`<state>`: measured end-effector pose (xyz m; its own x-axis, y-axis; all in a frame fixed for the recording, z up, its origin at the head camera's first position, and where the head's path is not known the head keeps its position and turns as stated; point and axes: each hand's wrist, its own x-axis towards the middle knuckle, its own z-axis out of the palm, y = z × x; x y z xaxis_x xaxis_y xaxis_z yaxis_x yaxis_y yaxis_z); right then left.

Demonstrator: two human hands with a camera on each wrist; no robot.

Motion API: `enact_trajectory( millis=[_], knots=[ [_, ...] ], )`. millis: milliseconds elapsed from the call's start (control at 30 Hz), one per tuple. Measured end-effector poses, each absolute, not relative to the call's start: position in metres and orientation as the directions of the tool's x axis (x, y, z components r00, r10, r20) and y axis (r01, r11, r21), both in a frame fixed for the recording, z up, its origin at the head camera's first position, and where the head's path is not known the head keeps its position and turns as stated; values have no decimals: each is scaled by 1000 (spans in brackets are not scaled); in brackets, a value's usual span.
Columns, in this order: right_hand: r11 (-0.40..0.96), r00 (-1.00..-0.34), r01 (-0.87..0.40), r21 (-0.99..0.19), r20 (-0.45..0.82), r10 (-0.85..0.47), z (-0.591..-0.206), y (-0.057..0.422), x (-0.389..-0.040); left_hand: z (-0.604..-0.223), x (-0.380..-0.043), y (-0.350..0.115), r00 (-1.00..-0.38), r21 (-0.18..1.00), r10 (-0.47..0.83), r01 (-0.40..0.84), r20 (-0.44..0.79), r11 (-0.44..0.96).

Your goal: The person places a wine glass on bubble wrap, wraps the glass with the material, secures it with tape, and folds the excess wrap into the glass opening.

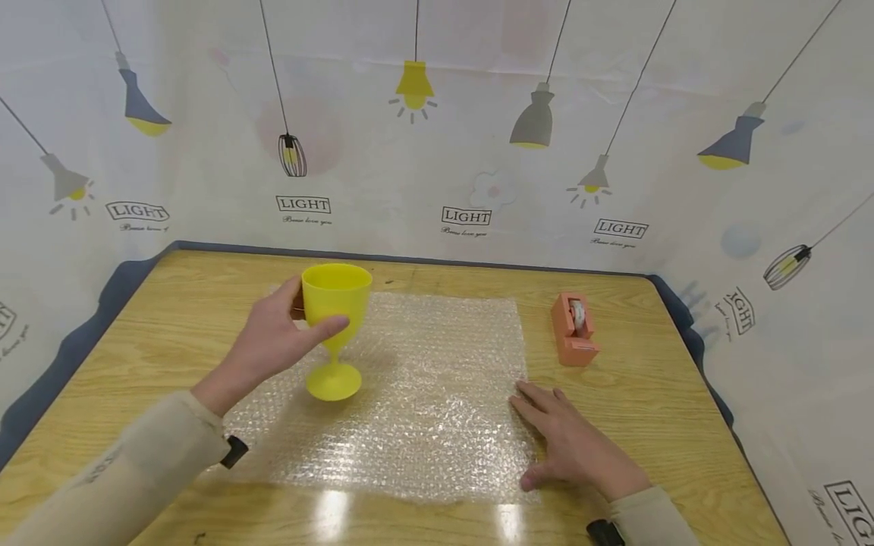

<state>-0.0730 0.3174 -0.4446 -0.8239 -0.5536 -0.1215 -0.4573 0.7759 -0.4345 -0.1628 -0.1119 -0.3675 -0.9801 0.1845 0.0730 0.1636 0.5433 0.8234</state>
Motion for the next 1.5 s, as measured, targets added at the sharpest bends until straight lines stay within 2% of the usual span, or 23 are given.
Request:
enact_trajectory(
  millis=[333, 733, 967, 1300, 1500],
  knots=[
    [786, -825, -464, -408, -123, -551, -446, 317, -73, -367, -159, -89, -971, 829, 240, 150, 20, 539],
    [827, -852, -480, -292, -69, -519, -446, 320, -73, -368, -153, -59, -955, 847, 297, 157, -1, 508],
    [838, -864, -460, -293, -69, -499, -447, 322, -74, -367, -150, -46, -952, 848, 305, 153, -11, 508],
    [818, -840, -479, -318, -104, -532, -443, 326, -76, -372, -148, -32, -950, 852, 311, 140, -28, 504],
    [811, -837, -493, -315, -80, -541, -446, 327, -77, -373, -146, -25, -945, 856, 324, 128, -48, 501]
  ],
)
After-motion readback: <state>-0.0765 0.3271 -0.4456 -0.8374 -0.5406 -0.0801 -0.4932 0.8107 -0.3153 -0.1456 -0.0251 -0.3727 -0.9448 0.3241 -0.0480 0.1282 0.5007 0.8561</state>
